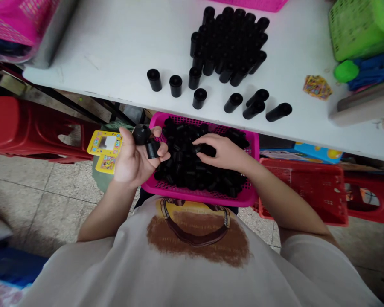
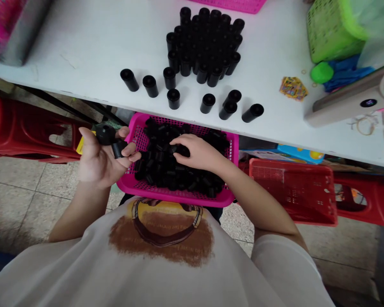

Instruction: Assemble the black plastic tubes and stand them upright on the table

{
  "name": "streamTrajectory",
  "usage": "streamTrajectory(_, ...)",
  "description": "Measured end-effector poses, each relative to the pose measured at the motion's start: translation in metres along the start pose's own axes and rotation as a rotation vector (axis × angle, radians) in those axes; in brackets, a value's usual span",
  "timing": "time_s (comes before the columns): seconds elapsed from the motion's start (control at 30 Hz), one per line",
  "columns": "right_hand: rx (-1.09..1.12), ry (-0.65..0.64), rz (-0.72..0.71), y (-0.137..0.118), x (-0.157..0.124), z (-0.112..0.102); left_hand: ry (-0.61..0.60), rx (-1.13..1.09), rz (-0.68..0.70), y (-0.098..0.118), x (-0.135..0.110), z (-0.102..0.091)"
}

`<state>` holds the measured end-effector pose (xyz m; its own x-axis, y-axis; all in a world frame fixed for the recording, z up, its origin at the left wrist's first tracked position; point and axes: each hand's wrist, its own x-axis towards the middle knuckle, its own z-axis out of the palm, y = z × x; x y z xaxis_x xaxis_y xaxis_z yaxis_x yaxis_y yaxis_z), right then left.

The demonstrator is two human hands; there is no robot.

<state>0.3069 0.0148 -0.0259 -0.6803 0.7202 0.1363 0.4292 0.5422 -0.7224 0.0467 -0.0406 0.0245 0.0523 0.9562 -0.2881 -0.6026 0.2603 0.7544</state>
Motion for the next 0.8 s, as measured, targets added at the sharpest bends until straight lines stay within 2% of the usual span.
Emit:
streamTrajectory(0.13,0.368,0.143,0.076,-0.019,-0.013,-0.01,0.027,-0.107,-0.08,-0.004,-0.001,0.009)
streamTrajectory(0.37,0.906,0.259,0.255,-0.036,-0.028,-0.022,-0.016,-0.114,-0.128,-0.006,-0.003,0.01)
streamTrajectory(0.43,0.979,0.35,0.337,-0.034,-0.036,-0.029,-0.036,-0.123,-0.089,0.0,-0.002,0.007)
streamTrajectory(0.5,1.01,0.475,0.359,-0.029,-0.048,-0.037,-0.041,-0.136,-0.011,0.009,-0.001,0.003)
streamTrajectory(0.63,1.247,0.714,0.144,-0.017,-0.081,-0.042,-0.09,-0.149,0.134,0.028,0.002,-0.012)
streamTrajectory(0.67,1.298,0.76,0.127,-0.014,-0.089,-0.041,-0.099,-0.133,0.148,0.03,0.003,-0.016)
streamTrajectory(0.73,1.303,0.818,0.186,-0.012,-0.101,-0.034,-0.116,-0.081,0.165,0.032,0.007,-0.023)
streamTrajectory(0.8,1.235,0.81,0.269,-0.012,-0.108,-0.026,-0.17,0.037,0.243,0.029,0.014,-0.026)
